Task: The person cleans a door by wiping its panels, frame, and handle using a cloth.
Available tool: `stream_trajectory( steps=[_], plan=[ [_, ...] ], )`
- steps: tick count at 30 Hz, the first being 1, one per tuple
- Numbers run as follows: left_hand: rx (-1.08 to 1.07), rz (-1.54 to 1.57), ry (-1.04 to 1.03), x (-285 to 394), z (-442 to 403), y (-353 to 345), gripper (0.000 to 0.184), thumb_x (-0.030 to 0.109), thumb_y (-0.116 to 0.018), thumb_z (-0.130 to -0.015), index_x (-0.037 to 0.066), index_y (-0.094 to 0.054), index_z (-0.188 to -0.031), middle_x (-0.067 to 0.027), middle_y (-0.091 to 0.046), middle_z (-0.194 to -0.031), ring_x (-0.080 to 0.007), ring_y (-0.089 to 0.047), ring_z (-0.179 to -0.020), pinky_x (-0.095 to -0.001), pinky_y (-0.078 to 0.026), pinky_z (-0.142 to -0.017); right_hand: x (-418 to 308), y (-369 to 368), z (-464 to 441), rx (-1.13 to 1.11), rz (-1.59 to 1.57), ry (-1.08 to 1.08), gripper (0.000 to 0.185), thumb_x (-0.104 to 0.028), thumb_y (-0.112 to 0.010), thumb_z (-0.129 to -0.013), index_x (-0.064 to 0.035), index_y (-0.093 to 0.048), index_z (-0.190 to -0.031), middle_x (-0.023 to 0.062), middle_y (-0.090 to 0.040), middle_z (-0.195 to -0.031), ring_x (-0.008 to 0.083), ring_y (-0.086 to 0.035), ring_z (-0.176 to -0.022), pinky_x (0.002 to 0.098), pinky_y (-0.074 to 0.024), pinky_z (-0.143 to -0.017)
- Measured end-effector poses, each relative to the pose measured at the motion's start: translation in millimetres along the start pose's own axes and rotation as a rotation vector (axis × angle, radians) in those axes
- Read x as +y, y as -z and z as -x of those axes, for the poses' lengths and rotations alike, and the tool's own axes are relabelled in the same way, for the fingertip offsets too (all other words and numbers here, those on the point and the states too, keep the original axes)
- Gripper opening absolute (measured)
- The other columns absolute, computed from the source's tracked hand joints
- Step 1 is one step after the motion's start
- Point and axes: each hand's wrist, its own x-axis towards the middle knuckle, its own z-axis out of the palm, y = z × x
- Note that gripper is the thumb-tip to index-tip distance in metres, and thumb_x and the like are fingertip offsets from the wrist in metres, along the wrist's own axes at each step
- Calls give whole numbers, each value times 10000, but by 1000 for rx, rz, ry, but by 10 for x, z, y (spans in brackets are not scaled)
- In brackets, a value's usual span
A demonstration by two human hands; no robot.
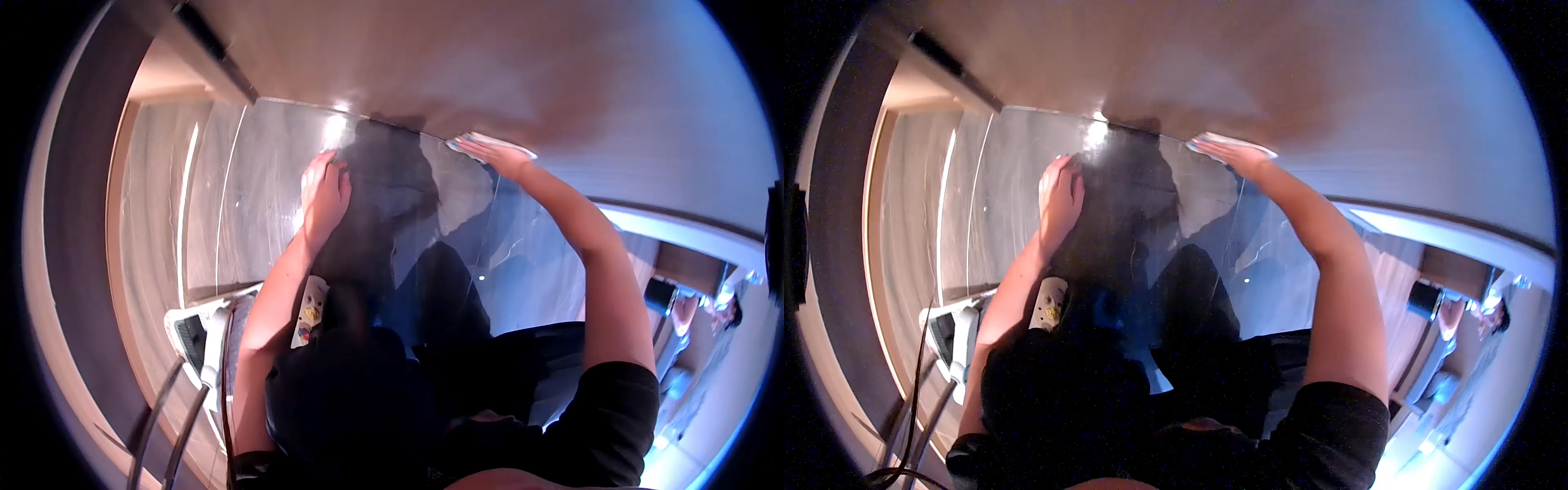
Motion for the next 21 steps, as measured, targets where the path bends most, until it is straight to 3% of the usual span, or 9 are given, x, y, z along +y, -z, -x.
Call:
stream_trajectory(
  steps=[3,8,11,13,16,17,18,20,21],
  plan=[
    [-15,0,-88,94,14,-145,220,49,-616,-734,46,-567,-949,-139,-534,-1132,-319,-489,-1101,-414,-381,-927,-792,-902,767,23,-136,-195,615,-104,-338,-864,-141,-140,-1445,-53,-83,-1509,92,-180,-1357,249,-189,-1113],
    [-145,6,-225,212,-105,-252,174,86,-587,-775,38,-573,-942,-161,-512,-1178,-349,-456,-1149,-442,-344,-969,-932,-921,1616,-13,-913,-309,632,-71,-367,-835,-190,-205,-1434,-89,-191,-1483,69,-318,-1294,227,-287,-1067],
    [-139,48,-295,228,-121,-159,206,71,-575,-771,30,-555,-972,-170,-494,-1205,-356,-437,-1165,-462,-331,-984,-267,-21,1822,289,-622,-519,642,-112,-432,-802,-201,-270,-1416,-69,-283,-1455,35,-391,-1235,206,-316,-1025],
    [-54,96,-420,324,-334,-134,221,63,-557,-769,37,-543,-988,-171,-493,-1211,-366,-431,-1171,-487,-322,-989,39,146,2004,377,-148,-693,600,-313,-516,-778,-203,-400,-1357,-76,-380,-1395,101,-415,-1236,325,-302,-1032],
    [34,185,-672,665,-990,182,201,76,-518,-776,61,-536,-976,-165,-503,-1203,-380,-431,-1167,-519,-321,-982,440,-9,2401,575,-116,-1200,543,-440,-493,-766,-273,-489,-1283,-2,-436,-1350,188,-328,-1301,518,-160,-1060],
    [85,222,-714,906,-1158,382,192,93,-508,-783,67,-533,-972,-162,-508,-1195,-381,-433,-1162,-523,-326,-976,630,62,2605,619,-81,-1424,610,-499,-527,-716,-241,-503,-1269,45,-456,-1318,264,-345,-1284,581,-128,-1043],
    [131,256,-750,1160,-1325,577,184,110,-497,-790,74,-531,-968,-158,-513,-1186,-381,-436,-1157,-527,-332,-970,844,165,2768,718,-48,-1616,624,-435,-518,-738,-144,-480,-1288,142,-414,-1342,352,-324,-1285,576,-118,-1047],
    [142,294,-873,1649,-1613,1049,176,147,-484,-805,84,-531,-963,-153,-518,-1171,-378,-439,-1148,-529,-342,-957,1200,366,2937,989,-110,-2010,667,-369,-502,-748,-30,-415,-1317,222,-350,-1367,426,-266,-1298,588,-102,-1045],
    [130,291,-929,2009,-1734,1316,181,171,-488,-799,95,-534,-957,-149,-523,-1159,-373,-444,-1143,-527,-348,-949,1264,411,3119,937,-103,-2085,693,-323,-486,-755,40,-355,-1331,257,-298,-1388,464,-213,-1310,581,-87,-1050]
  ],
)
